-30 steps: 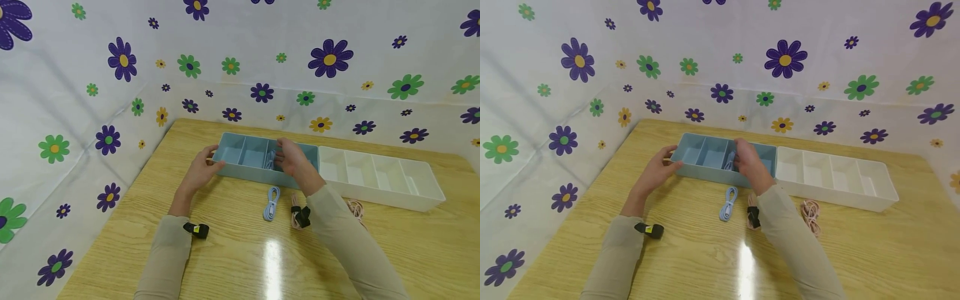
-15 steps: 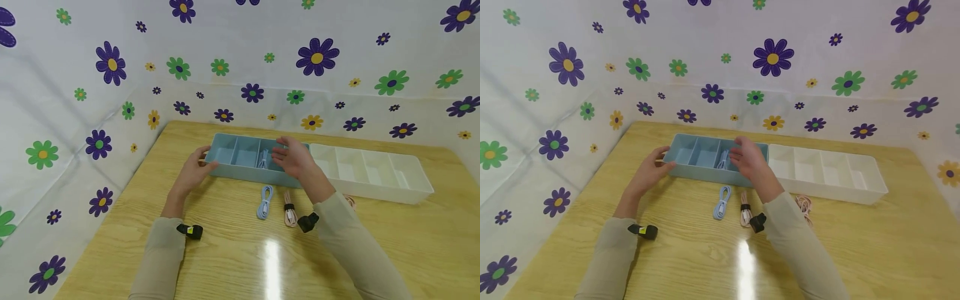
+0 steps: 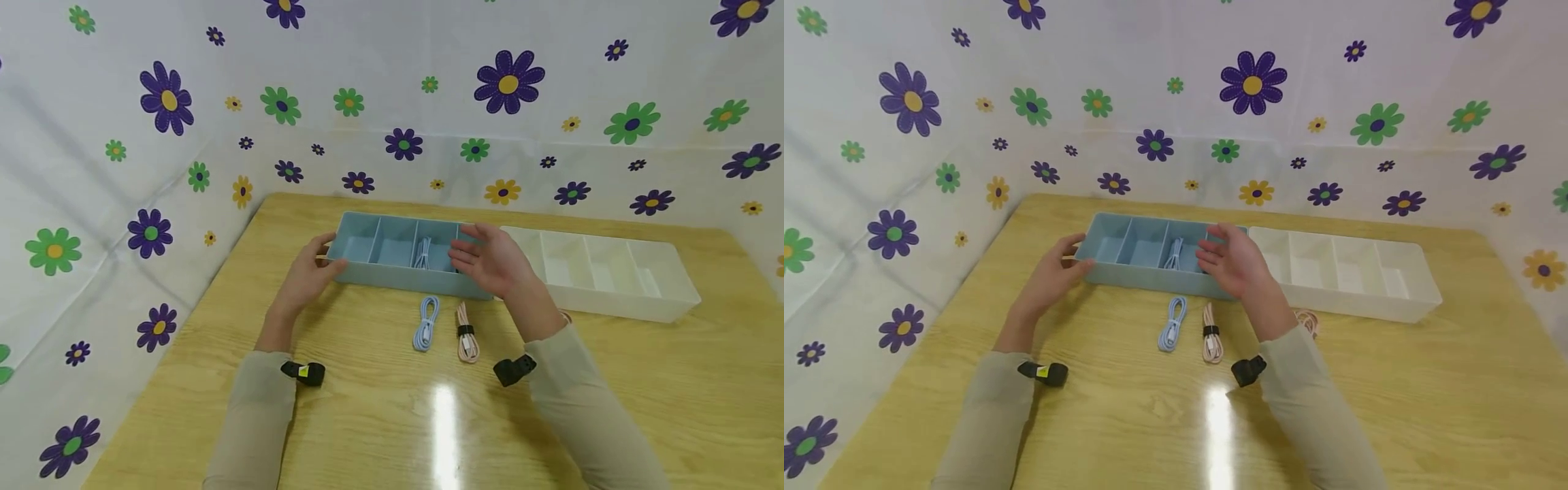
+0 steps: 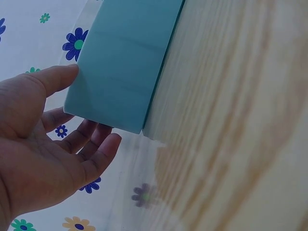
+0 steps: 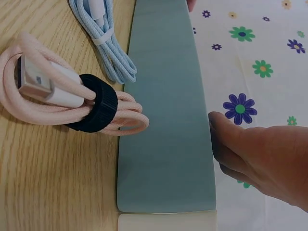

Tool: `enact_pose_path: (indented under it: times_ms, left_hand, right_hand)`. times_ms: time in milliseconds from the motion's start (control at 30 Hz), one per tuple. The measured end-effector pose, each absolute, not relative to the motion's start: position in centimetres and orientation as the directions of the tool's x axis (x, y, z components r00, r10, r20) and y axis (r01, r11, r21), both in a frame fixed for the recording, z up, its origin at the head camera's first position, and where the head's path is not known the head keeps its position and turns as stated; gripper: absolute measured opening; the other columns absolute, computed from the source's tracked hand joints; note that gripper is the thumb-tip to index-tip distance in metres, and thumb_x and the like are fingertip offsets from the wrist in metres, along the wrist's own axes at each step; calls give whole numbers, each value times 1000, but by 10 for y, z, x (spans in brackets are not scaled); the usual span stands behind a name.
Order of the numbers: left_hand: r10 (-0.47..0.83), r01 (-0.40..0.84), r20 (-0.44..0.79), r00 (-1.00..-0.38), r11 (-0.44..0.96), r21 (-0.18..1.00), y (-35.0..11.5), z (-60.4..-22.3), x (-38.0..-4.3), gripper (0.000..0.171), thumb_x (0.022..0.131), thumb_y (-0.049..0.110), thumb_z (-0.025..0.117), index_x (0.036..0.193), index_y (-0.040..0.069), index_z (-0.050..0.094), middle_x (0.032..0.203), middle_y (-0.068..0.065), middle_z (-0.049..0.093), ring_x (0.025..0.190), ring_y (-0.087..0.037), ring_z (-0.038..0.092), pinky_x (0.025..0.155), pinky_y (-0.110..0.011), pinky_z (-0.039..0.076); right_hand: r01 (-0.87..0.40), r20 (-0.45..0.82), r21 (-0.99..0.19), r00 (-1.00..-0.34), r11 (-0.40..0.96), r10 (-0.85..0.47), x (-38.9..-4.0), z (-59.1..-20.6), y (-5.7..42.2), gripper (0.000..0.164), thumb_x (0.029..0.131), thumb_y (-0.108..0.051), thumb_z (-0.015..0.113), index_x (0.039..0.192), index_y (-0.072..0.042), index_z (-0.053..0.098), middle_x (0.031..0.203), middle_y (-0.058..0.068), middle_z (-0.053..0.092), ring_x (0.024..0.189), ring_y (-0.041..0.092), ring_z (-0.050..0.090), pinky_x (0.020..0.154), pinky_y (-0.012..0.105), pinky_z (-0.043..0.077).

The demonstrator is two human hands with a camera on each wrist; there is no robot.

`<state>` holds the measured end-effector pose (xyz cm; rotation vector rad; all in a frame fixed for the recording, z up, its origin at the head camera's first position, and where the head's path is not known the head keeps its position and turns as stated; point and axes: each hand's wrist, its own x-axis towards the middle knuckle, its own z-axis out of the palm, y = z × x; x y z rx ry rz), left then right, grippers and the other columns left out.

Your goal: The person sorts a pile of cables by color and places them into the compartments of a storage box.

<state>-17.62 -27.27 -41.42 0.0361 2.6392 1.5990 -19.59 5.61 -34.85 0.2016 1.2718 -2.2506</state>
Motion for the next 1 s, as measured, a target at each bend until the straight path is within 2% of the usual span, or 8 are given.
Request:
enact_pose_path:
  times_ms: [167, 533, 767, 1000]
  left_hand:
    - [37, -15, -37, -999, 478, 878, -280, -412, -176, 67, 99, 31, 62, 155, 12, 30, 145, -21, 41, 119, -37, 49, 97, -50, 45]
    - [51, 11, -15, -999, 479, 878, -279, -405, -174, 64, 101, 26, 60, 155, 9, 31, 143, -22, 43, 117, -36, 49, 95, -47, 44]
    - [65, -4, -40, -997, 469, 883, -267, -405, -176, 61, 102, 22, 58, 155, 8, 30, 142, -23, 42, 115, -36, 47, 94, -46, 44]
    - [51, -12, -42, -998, 482, 876, -269, -406, -175, 62, 101, 23, 59, 155, 9, 31, 141, -22, 42, 116, -36, 48, 93, -46, 45]
  right_hand:
    - [514, -354, -757, -842, -404, -407, -195, -348, 56, 56, 110, -31, 23, 160, -9, 9, 165, 17, 6, 152, 32, 11, 120, 39, 17]
    - [480, -293, -813, -827, -330, -479, -188, -348, 66, 58, 110, -26, 27, 160, -9, 4, 165, 17, 4, 152, 31, 9, 120, 38, 16]
    - [400, -217, -879, -821, -260, -528, -179, -352, 80, 60, 110, -24, 27, 159, -7, -3, 165, 19, 0, 153, 32, 5, 121, 39, 12]
    - [352, -177, -904, -826, -245, -535, -174, -361, 77, 60, 110, -23, 27, 159, -5, -2, 165, 19, 3, 152, 32, 7, 122, 39, 12]
